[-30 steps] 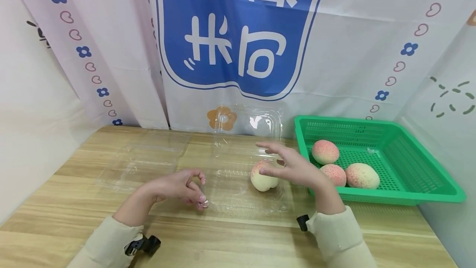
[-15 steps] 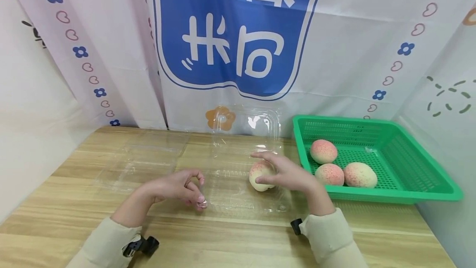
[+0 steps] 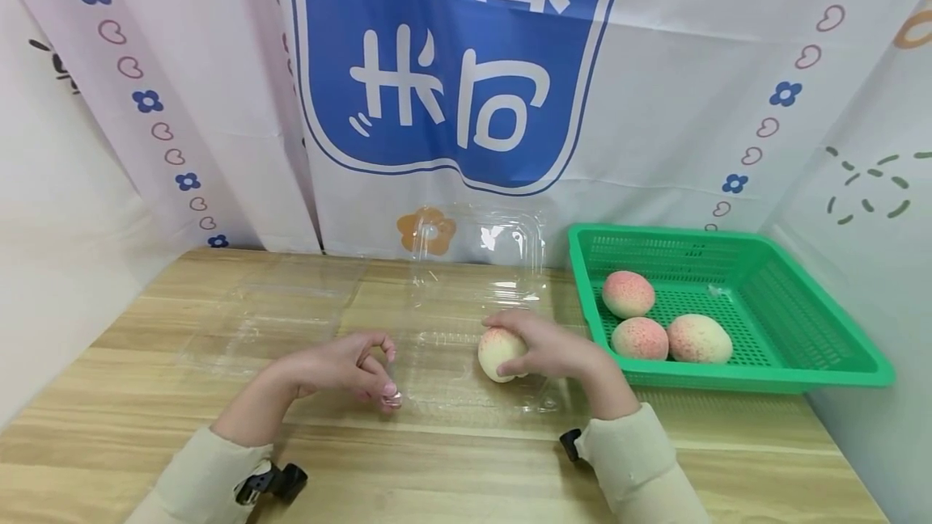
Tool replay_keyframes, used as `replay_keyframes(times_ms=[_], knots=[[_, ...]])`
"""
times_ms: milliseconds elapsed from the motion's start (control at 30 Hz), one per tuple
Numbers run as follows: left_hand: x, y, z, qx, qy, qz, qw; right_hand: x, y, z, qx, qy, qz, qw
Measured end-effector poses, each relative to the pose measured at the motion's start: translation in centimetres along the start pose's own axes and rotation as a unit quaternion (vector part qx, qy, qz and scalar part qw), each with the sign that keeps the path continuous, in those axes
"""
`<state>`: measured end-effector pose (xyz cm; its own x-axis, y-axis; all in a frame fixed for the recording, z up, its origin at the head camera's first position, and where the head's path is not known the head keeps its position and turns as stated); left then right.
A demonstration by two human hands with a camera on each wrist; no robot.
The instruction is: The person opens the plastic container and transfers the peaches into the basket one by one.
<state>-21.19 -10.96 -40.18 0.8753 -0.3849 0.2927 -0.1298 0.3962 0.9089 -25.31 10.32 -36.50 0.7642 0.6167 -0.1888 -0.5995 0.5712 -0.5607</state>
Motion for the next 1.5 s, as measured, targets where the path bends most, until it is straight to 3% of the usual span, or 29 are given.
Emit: replay_keyframes(times_ms=[433,733,1500], knots=[[-0.06,0.04,-0.15,-0.005,-0.002,-0.001,1.0000,0.26,0.17,-0.45,0.028,-0.026,-0.001,0.999],[0.15,0.07,0.13,-0.003,0.004,0.000,1.0000,-0.18,-0.17,-0.23,0.027,-0.012,0.018,0.999],[-0.13,-0.01,-0.10,0.001,-0.005,-0.007,1.0000,-0.21,-0.40,-0.07,0.011,-0.004,0.018,1.000]])
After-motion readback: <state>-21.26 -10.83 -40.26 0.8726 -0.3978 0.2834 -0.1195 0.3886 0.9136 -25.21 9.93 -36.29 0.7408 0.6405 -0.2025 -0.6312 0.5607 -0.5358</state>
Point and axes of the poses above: each hand's wrist, its own x-axis away from the middle knuckle, its own z-axis out of the back of the hand, y = z × x, the point moved 9 cm from there along -x, towards the middle knuckle, and after that the axes turned 14 degrees about y, right-handed, at the moved point
